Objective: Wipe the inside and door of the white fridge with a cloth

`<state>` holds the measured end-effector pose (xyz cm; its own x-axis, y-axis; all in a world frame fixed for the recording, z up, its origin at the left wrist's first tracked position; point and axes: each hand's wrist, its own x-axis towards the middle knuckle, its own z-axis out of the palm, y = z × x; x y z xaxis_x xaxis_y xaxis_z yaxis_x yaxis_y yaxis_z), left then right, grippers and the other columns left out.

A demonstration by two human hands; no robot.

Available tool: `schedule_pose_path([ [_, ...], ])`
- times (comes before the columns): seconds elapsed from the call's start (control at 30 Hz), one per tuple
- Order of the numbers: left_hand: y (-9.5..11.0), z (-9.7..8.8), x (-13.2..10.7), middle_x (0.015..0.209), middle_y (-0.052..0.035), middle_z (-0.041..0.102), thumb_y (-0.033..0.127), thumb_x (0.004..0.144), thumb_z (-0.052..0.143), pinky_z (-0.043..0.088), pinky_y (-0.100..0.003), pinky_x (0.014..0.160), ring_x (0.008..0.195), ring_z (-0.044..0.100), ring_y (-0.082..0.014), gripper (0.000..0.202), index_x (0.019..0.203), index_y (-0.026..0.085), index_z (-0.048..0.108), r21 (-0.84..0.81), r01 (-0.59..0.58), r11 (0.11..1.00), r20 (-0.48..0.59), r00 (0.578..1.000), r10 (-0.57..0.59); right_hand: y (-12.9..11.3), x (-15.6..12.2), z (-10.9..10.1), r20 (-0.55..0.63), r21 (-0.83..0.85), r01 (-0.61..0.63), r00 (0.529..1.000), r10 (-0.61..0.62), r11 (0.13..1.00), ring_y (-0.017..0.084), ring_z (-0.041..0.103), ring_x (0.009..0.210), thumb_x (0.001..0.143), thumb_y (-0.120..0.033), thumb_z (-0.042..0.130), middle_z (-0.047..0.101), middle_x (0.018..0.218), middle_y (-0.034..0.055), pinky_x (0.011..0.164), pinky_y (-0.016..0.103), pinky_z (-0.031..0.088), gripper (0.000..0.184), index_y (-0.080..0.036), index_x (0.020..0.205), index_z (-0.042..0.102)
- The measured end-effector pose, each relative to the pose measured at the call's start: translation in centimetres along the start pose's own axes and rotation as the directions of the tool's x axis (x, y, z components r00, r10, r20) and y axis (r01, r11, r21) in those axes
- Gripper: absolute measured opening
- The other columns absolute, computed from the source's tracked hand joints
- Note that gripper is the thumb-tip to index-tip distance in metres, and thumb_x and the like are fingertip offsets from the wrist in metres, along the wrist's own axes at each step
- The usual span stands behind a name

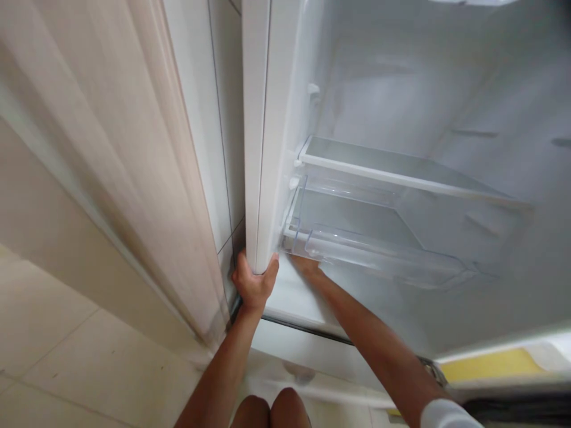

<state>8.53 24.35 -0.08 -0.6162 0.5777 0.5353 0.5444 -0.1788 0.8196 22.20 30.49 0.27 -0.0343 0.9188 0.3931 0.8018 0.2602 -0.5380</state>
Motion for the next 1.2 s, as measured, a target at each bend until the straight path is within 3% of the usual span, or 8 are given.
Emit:
schedule_pose_path([
  [0.13,-0.4,0.3,0.2,0.088,-0.0093,0.073,0.057,0.073,0.079,0.050,-0.033,0.072,0.082,0.072,-0.0264,0.049,0.100,0.018,0.065,0.010,-0.021,1.000,-0.022,1.000,0.021,0.7,-2.8,0.4,0.110,-0.168,0.028,0.994,-0.010,0.985,0.032,0.064,0.117,0.095,-0.026,0.068,0.070,0.123,0.0120,0.103,0.048,0.048,0.024,-0.014,0.116,0.072],
  [0.23,-0.8,0.6,0.3,0.086,-0.0083,0.073,0.059,0.072,0.078,0.048,-0.032,0.069,0.079,0.072,-0.0260,0.050,0.098,0.018,0.064,0.017,-0.042,0.999,-0.037,0.998,0.043,0.6,-6.3,0.0,0.160,-0.246,0.102,0.985,-0.064,0.964,0.031,0.060,0.122,0.089,-0.024,0.071,0.066,0.134,0.0094,0.104,0.046,0.046,0.037,-0.024,0.126,0.069],
  [0.53,-0.9,0.7,0.8,0.086,-0.0108,0.074,0.055,0.073,0.079,0.049,-0.033,0.068,0.080,0.073,-0.0285,0.049,0.098,0.016,0.064,0.020,-0.090,0.996,-0.049,0.995,0.091,1.3,-11.9,-2.1,0.153,-0.208,0.170,0.978,-0.139,0.963,0.031,0.057,0.127,0.084,-0.021,0.075,0.064,0.140,0.0086,0.109,0.045,0.042,0.050,-0.027,0.133,0.067],
  [0.7,-1.1,0.8,0.9,0.088,-0.0123,0.075,0.054,0.072,0.079,0.052,-0.034,0.070,0.081,0.074,-0.0284,0.050,0.100,0.015,0.066,-0.016,-0.108,0.994,-0.048,0.993,0.107,6.6,-10.5,-4.9,-0.024,-0.395,-0.134,0.991,0.135,0.909,0.028,0.060,0.124,0.091,-0.019,0.067,0.062,0.143,0.0097,0.102,0.038,0.046,0.045,-0.025,0.135,0.066],
  [0.8,-1.2,0.9,0.9,0.092,-0.0129,0.076,0.056,0.073,0.078,0.053,-0.035,0.073,0.084,0.074,-0.0286,0.052,0.101,0.015,0.067,-0.013,-0.110,0.994,-0.063,0.992,0.109,10.6,-8.8,-7.5,-0.159,-0.505,-0.352,0.935,0.316,0.788,0.027,0.062,0.119,0.093,-0.020,0.065,0.064,0.138,0.0111,0.099,0.036,0.046,0.041,-0.024,0.134,0.067],
  [0.9,-1.3,0.9,0.8,0.091,-0.0138,0.076,0.059,0.073,0.078,0.053,-0.036,0.072,0.083,0.074,-0.0292,0.053,0.099,0.014,0.067,-0.017,-0.121,0.993,-0.077,0.990,0.119,13.8,-7.5,-9.3,-0.265,-0.521,-0.492,0.870,0.416,0.697,0.034,0.063,0.115,0.093,-0.021,0.066,0.068,0.122,0.0224,0.096,0.043,0.046,0.029,-0.010,0.119,0.073],
  [1.03,-1.3,0.8,0.6,0.086,-0.0128,0.075,0.059,0.073,0.079,0.052,-0.035,0.068,0.077,0.073,-0.0274,0.052,0.097,0.013,0.068,-0.023,-0.133,0.991,-0.109,0.986,0.130,16.1,-5.5,-9.5,-0.347,-0.467,-0.570,0.821,0.453,0.676,0.040,0.064,0.110,0.094,-0.025,0.066,0.070,0.103,0.0267,0.094,0.051,0.046,0.023,-0.006,0.097,0.078],
  [1.2,-1.0,0.8,0.3,0.080,-0.0087,0.073,0.057,0.073,0.080,0.051,-0.031,0.064,0.070,0.070,-0.0229,0.049,0.095,0.014,0.070,-0.021,-0.153,0.988,-0.149,0.978,0.148,16.1,-2.0,-8.6,-0.403,-0.336,-0.516,0.835,0.375,0.788,0.029,0.064,0.115,0.100,-0.034,0.068,0.068,0.119,0.0127,0.102,0.050,0.051,0.024,-0.016,0.116,0.071],
])
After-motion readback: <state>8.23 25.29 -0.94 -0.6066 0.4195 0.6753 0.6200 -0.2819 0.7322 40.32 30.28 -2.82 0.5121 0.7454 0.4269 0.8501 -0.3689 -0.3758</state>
